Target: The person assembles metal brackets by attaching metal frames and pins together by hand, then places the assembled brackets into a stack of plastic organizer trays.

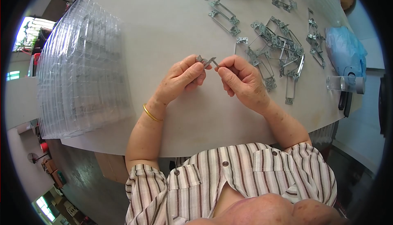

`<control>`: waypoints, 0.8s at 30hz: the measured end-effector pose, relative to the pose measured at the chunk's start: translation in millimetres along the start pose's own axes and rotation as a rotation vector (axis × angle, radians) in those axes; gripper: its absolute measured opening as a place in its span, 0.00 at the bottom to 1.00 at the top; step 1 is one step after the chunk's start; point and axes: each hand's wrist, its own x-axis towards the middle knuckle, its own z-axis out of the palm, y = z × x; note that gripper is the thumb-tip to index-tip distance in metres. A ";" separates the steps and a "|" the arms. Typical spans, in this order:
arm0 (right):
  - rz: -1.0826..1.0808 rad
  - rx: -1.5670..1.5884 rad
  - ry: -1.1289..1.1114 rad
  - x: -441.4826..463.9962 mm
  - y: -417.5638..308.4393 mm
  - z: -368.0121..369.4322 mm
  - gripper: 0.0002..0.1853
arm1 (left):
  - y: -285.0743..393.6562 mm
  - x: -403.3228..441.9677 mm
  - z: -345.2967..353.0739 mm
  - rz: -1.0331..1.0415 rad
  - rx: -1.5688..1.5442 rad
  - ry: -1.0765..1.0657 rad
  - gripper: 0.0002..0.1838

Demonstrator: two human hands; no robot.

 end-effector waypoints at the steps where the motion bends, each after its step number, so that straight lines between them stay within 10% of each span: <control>1: 0.001 0.004 0.000 -0.4 -0.1 0.0 0.06 | 0.3 0.0 -0.9 0.000 0.010 0.000 0.20; 24: 0.112 0.024 -0.083 1.4 0.7 -4.1 0.11 | -9.1 -2.7 1.4 0.042 0.167 -0.051 0.15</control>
